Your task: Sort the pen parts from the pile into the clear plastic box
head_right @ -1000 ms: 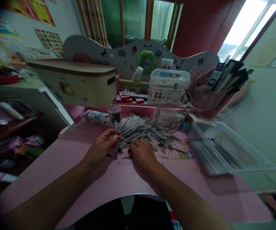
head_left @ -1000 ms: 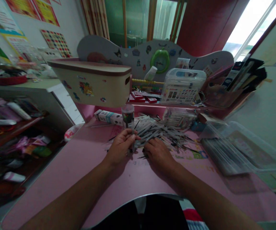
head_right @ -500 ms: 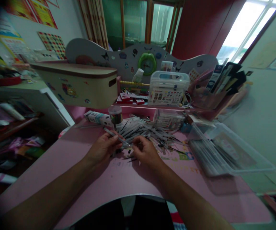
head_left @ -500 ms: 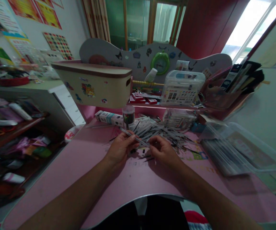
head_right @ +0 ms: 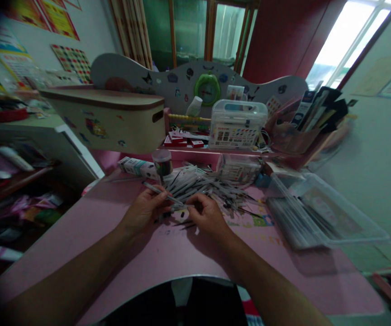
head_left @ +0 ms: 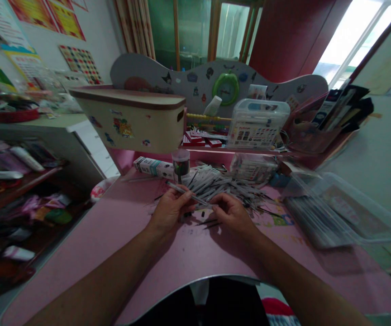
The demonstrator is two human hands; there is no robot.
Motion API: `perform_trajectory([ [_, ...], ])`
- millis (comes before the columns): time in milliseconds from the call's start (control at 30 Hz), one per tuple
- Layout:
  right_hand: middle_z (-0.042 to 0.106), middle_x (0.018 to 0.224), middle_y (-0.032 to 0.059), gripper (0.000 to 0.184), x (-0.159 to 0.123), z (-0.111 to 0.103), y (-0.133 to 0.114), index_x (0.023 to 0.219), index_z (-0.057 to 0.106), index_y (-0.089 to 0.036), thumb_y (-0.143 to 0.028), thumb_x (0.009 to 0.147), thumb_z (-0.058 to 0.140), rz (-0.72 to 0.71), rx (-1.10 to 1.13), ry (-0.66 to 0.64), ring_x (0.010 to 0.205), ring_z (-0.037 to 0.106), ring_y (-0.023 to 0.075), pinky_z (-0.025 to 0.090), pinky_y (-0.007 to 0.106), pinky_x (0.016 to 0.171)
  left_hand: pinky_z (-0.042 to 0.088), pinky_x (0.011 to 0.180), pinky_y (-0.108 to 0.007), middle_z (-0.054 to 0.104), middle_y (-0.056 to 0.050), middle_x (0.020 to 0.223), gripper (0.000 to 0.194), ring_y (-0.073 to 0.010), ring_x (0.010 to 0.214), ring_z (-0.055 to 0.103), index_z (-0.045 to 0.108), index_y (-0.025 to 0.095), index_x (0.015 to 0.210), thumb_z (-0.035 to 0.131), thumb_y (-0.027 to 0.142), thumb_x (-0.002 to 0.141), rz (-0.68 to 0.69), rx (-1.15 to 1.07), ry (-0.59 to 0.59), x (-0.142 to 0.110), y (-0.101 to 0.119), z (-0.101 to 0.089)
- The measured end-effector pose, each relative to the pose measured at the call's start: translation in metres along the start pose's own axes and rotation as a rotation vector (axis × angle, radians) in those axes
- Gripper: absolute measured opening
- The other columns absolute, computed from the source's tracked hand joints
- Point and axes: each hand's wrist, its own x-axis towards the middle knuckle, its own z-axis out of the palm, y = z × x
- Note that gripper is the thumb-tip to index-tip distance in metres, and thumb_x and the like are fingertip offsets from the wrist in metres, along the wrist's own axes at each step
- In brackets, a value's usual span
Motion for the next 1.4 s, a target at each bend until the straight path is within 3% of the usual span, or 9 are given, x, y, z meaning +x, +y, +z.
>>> perform_trajectory([
  [200, 0.056, 0.067, -0.0038, 0.014, -0.002, 0.002, -0.001, 0.090, 0.060, -0.020, -0.031, 0.081, 0.063, 0.121, 0.170, 0.050, 0.058, 0.055, 0.0125, 0.046, 0.025, 0.056, 0.053, 0.052, -0.017, 0.069, 0.002, 0.074, 0.027, -0.0122, 0.064, 0.070, 0.057, 0.018, 0.081, 0.081, 0.023, 0.070, 0.021, -0.027, 0.038, 0.000, -0.001, -0.001],
  [500, 0.055, 0.064, -0.0052, 0.013, -0.002, 0.004, -0.002, 0.085, 0.060, -0.019, -0.031, 0.082, 0.066, 0.102, 0.194, 0.076, 0.053, 0.053, 0.0098, 0.040, 0.022, 0.050, 0.052, 0.044, -0.021, 0.074, -0.003, 0.071, 0.033, -0.0142, 0.052, 0.066, 0.053, 0.020, 0.086, 0.081, 0.020, 0.070, -0.116, -0.028, -0.029, -0.009, -0.004, 0.005],
  [700, 0.052, 0.057, -0.0062, 0.019, -0.004, 0.005, 0.002, 0.090, 0.062, -0.018, -0.037, 0.086, 0.064, 0.213, 0.289, -0.082, 0.046, 0.044, 0.0085, 0.035, 0.021, 0.045, 0.055, 0.049, -0.023, 0.074, -0.003, 0.070, 0.029, -0.0129, 0.054, 0.065, 0.061, 0.018, 0.087, 0.083, 0.021, 0.068, -0.138, -0.025, -0.025, -0.010, -0.003, 0.004],
  [1000, 0.047, 0.060, -0.0062, 0.015, -0.007, 0.005, 0.002, 0.079, 0.057, -0.019, -0.031, 0.086, 0.064, 0.207, 0.380, -0.086, 0.052, 0.040, 0.0079, 0.032, 0.020, 0.049, 0.056, 0.051, -0.025, 0.071, -0.001, 0.068, 0.036, -0.0135, 0.059, 0.063, 0.060, 0.018, 0.082, 0.089, 0.024, 0.061, -0.118, -0.054, -0.053, -0.011, -0.009, 0.007],
  [1400, 0.047, 0.056, -0.0066, 0.017, -0.007, 0.001, 0.000, 0.074, 0.054, -0.019, -0.032, 0.082, 0.063, 0.224, 0.307, -0.135, 0.048, 0.040, 0.0079, 0.030, 0.021, 0.046, 0.055, 0.054, -0.023, 0.068, 0.000, 0.067, 0.034, -0.0128, 0.062, 0.064, 0.061, 0.017, 0.080, 0.088, 0.025, 0.063, -0.082, -0.035, -0.113, -0.010, -0.013, 0.005],
])
